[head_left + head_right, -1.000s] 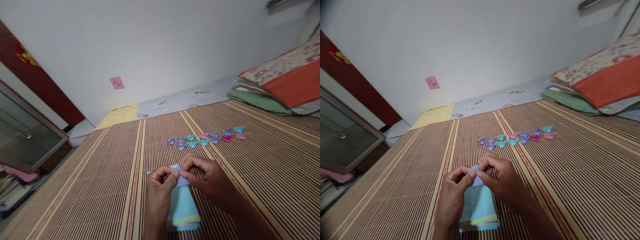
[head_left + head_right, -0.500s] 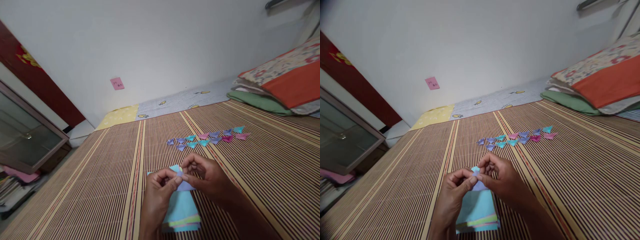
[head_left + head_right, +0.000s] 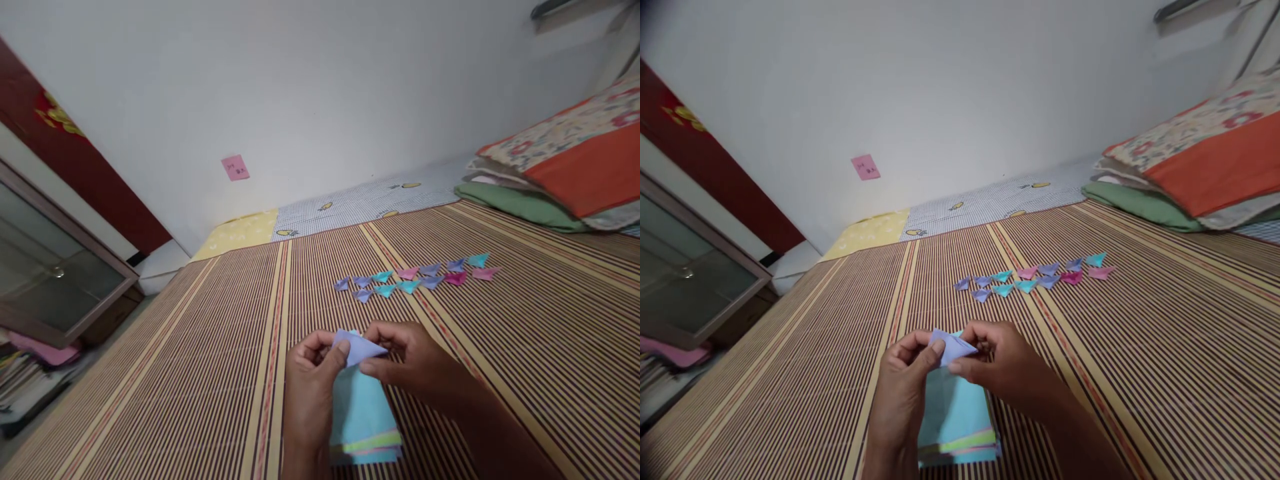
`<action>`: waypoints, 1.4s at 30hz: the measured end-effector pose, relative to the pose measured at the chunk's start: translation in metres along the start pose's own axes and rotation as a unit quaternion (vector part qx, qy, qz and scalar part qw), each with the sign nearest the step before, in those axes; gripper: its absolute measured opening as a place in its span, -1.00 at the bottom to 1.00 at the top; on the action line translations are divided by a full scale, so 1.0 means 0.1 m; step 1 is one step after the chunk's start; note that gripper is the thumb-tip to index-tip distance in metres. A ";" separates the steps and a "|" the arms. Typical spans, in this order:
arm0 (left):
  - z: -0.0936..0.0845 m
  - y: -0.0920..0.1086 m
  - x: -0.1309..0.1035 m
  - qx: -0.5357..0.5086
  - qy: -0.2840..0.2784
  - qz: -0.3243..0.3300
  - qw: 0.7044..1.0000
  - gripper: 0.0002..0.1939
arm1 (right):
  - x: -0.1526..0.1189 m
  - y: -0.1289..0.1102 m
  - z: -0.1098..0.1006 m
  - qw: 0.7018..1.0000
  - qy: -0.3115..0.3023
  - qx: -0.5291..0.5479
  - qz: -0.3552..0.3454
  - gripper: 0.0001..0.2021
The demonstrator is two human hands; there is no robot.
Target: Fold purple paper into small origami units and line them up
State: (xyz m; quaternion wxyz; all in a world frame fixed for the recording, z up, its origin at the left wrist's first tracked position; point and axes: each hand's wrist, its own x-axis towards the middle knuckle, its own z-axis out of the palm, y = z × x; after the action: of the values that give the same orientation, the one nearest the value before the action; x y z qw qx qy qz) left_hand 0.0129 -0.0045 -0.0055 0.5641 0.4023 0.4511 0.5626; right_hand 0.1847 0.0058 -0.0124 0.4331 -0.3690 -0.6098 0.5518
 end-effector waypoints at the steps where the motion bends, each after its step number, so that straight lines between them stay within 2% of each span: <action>1: 0.00 0.00 0.00 -0.013 -0.001 -0.003 1.000 -0.75 | 0.00 -0.01 0.01 1.000 0.008 -0.011 -0.001 -0.74; 11: -0.03 -0.03 0.02 -0.063 -0.040 -0.020 0.997 -0.75 | 0.00 -0.01 0.08 0.999 0.035 -0.024 -0.013 -0.73; 18: 0.01 0.00 0.02 -0.060 -0.006 0.006 0.998 -0.74 | 0.00 0.00 0.07 0.998 0.055 -0.038 -0.020 -0.74; 24: 0.02 -0.03 0.02 -0.066 0.011 0.007 0.998 -0.71 | -0.02 0.01 -0.08 0.997 0.060 -0.032 -0.034 -0.72; 27: 0.01 -0.04 0.01 -0.034 0.000 0.013 0.999 -0.74 | -0.03 0.01 -0.15 0.996 0.064 -0.044 -0.040 -0.70; 29: 0.01 -0.04 0.00 0.003 -0.016 0.020 1.000 -0.77 | -0.03 0.00 -0.15 0.996 0.062 -0.054 -0.034 -0.76; 34: 0.00 -0.04 -0.03 0.064 -0.049 0.025 0.996 -0.79 | -0.02 -0.01 -0.03 0.997 0.006 -0.078 -0.029 -0.78; 42: 0.07 -0.06 -0.01 0.071 -0.061 0.021 0.995 -0.78 | -0.04 0.00 0.00 0.992 0.006 -0.123 -0.019 -0.78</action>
State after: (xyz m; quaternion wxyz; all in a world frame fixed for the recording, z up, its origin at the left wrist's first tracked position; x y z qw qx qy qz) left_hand 0.0209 -0.0054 -0.0096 0.5488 0.4846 0.4462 0.5147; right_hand 0.1864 0.0024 -0.0130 0.3985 -0.4115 -0.6772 0.4618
